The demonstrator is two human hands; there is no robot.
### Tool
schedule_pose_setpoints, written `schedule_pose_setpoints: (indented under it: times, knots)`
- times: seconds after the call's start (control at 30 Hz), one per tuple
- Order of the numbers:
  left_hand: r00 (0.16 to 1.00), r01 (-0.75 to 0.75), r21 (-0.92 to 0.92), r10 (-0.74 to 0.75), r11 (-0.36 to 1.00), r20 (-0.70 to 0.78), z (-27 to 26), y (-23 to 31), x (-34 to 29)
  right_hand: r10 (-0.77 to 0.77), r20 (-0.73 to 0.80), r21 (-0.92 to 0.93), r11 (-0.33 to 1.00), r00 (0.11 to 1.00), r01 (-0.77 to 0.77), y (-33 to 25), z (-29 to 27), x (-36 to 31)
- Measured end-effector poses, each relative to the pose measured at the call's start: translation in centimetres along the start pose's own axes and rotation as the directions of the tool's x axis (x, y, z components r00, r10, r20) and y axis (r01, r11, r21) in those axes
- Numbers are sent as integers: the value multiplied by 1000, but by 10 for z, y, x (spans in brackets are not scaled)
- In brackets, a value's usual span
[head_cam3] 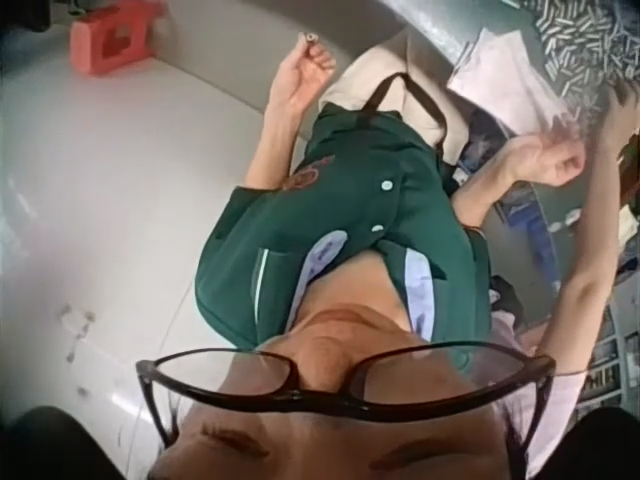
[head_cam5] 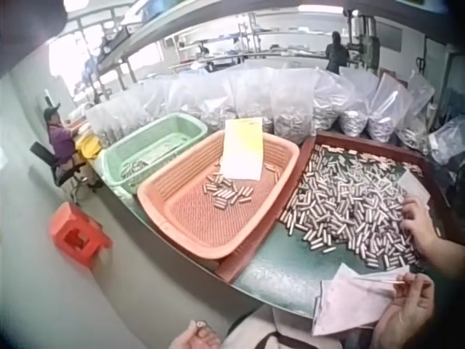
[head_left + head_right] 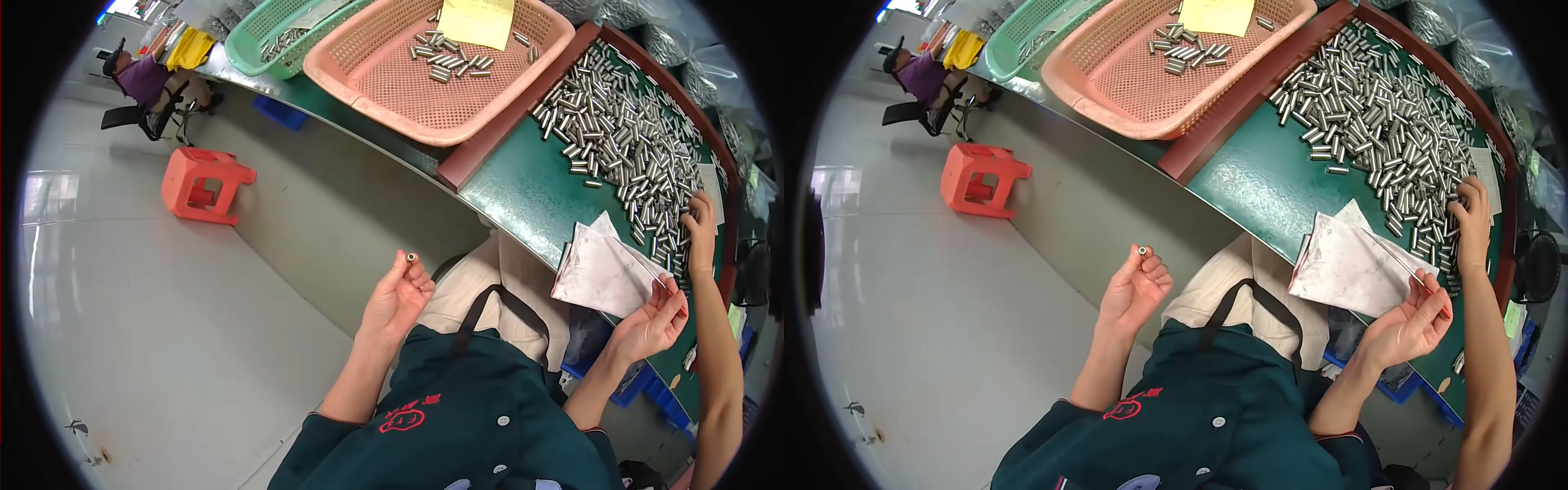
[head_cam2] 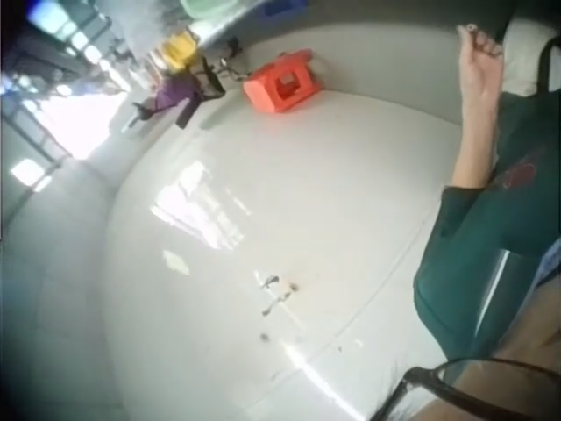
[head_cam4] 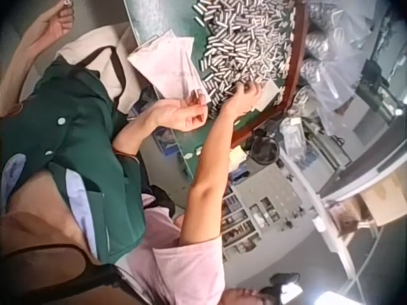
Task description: Inspecting small cylindrical metal parts using a thin probe tool at a factory workbench.
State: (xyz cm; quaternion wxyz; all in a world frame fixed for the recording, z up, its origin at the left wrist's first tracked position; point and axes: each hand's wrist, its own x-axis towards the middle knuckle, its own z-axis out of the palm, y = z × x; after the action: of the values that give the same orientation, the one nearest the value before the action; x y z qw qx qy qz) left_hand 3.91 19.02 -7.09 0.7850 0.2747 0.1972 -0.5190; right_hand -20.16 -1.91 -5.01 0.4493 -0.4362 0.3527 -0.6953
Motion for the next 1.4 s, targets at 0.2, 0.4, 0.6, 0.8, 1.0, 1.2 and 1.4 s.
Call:
schedule_pose_setpoints:
  times: [0.2,0.4,0.6,0.8,1.0,1.2,1.4]
  knots:
    - [1000,16,-29,-17,999,-22,-1,-1,3,-31,-1,-59,998,1000,31,2,-4,2]
    - [993,2,-72,-11,997,-114,-6,-3,4,-12,-3,-59,998,1000,12,-2,1,-1]
    - [975,-35,-96,13,995,-222,-7,-4,7,-18,6,-85,996,1000,19,0,1,0]
    - [987,-58,57,65,997,-145,-9,-3,6,-10,5,-76,997,1000,11,-1,3,0]
    - [976,-209,309,218,928,6,-12,0,5,-21,13,-67,998,1000,22,-2,7,-1]
    - [956,-292,398,274,870,103,-5,-3,4,-33,18,-76,996,999,34,-2,5,-3]
    - [944,-326,483,253,812,211,-5,-4,3,-39,19,-65,997,999,41,-3,6,-3]
